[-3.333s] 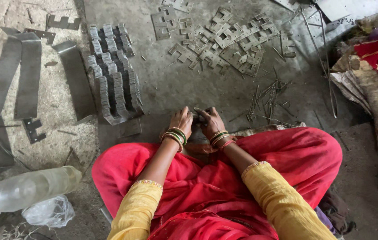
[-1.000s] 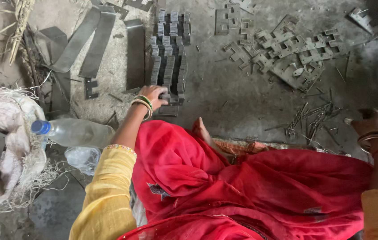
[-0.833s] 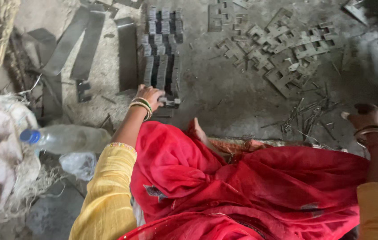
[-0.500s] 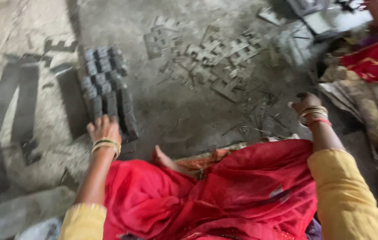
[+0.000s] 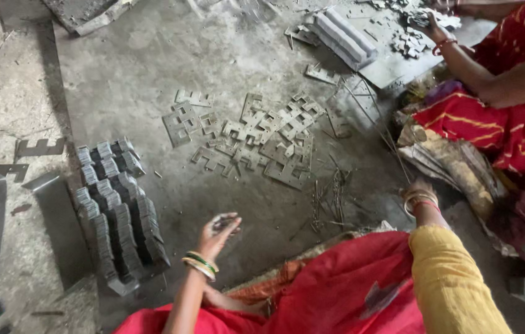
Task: The person sits on the floor and sorts small metal brackets by picking them up, inspecting them, and stacking them into neat piles. She also uses a long metal rod to sweep and gather scattered pieces into a central area.
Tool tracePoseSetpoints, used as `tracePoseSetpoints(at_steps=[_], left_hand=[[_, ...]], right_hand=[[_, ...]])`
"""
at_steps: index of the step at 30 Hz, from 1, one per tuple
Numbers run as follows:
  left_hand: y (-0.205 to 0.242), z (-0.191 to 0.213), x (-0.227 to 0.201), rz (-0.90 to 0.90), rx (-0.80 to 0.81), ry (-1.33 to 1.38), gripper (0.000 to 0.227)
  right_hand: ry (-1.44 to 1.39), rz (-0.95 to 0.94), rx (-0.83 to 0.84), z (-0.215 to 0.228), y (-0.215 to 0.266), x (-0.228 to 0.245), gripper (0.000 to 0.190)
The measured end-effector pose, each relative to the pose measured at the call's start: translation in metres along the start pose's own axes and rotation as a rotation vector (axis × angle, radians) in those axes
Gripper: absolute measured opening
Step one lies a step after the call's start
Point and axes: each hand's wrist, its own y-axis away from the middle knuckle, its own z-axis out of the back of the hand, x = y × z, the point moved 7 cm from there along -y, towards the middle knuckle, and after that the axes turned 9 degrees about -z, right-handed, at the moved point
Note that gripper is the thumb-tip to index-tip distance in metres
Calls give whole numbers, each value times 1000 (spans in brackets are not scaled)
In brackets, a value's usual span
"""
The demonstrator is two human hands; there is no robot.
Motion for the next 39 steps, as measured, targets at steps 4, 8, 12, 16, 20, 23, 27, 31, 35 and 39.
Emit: tracePoseSetpoints(at_steps=[4, 8, 12, 16, 20, 23, 27, 31, 35, 39], left_hand=[[-8, -16, 27, 18, -6, -394, 34], [1, -12, 13, -89, 30, -977, 41], [4, -16, -4, -238, 28, -1178, 49], [4, -20, -11, -280, 16, -1261, 69], [5, -14, -10, -145, 31, -1203, 67], [5, -18, -13, -62, 78, -1243, 66], [4, -28, -31, -62, 87, -1290, 71], [7, -39, -44, 101, 203, -1371, 88], [10, -40, -54, 228, 253, -1335, 87], [2, -38, -55, 282, 290, -1317, 93]], right_hand=[[77, -3, 59, -13, -8, -9, 52], [-110, 135, -232, -4, -26, -2, 56], [56, -11, -161, -10, -28, 7, 44], [20, -73, -131, 10, 0, 29, 45], [-285, 30, -261, 48, 29, 53, 60], [-449, 231, -348, 62, 42, 85, 50], [-561, 360, -297, 56, 45, 139, 44], [-609, 384, -297, 70, 33, 201, 39], [-749, 433, -260, 69, 11, 283, 58], [-725, 271, -209, 29, -6, 323, 59]])
